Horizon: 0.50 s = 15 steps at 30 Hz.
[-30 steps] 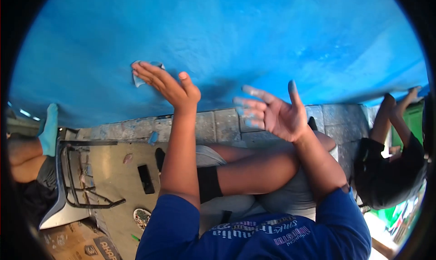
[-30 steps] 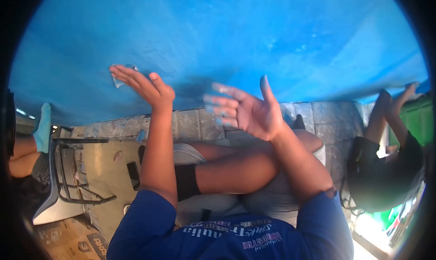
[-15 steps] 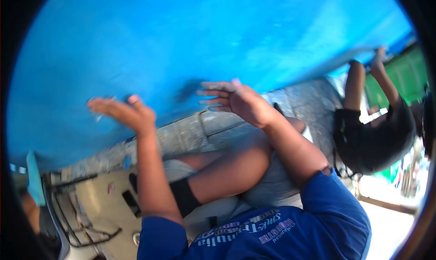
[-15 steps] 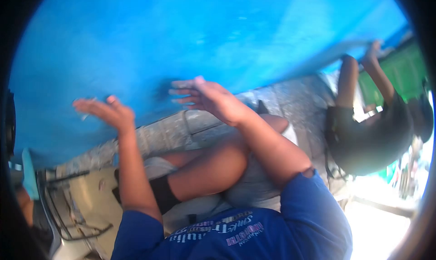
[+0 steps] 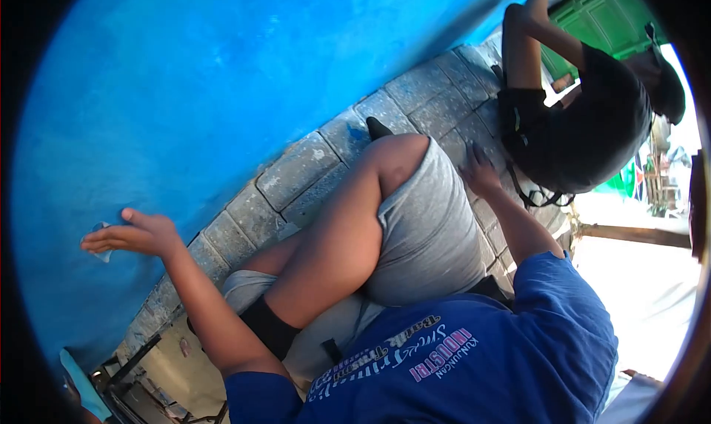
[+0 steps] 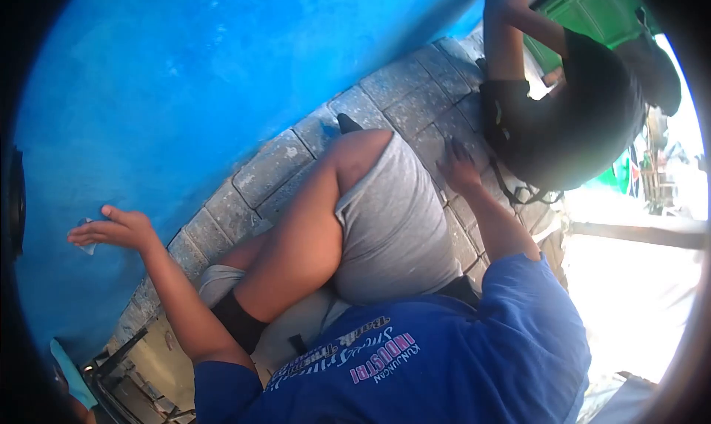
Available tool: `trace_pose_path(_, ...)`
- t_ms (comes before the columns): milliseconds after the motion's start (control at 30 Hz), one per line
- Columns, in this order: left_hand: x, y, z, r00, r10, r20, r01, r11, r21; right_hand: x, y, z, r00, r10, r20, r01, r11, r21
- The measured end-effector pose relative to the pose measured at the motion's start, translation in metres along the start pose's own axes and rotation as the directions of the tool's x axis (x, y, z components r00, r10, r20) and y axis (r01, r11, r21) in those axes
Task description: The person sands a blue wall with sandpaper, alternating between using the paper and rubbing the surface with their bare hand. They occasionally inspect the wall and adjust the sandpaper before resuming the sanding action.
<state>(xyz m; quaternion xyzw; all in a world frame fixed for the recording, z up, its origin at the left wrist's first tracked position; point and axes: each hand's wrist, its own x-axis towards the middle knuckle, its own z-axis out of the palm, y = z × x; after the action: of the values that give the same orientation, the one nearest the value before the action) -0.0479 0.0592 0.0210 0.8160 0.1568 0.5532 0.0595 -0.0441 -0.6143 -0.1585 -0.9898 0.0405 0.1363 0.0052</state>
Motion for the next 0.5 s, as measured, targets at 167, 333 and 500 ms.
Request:
trace_pose_path(167,-0.001,-0.002,-0.002,0.997,0.068,0.035,-0.068,0.998,-0.001,-0.116,0.038,0.033,0.982,-0.176,-0.076,0.183,0.978,0.099)
trace_pose_path(333,0.0,-0.006,-0.001,0.998,0.064,-0.016,-0.064,0.998,-0.015,-0.215,0.085,0.036,0.992,-0.056,0.109,0.032,0.977,0.21)
trace_pose_path(500,-0.004,-0.001,0.001,0.998,-0.052,0.02,0.051,0.998,0.029,-0.259,0.167,0.123,0.648,0.687,0.329,-0.695,0.71,-0.112)
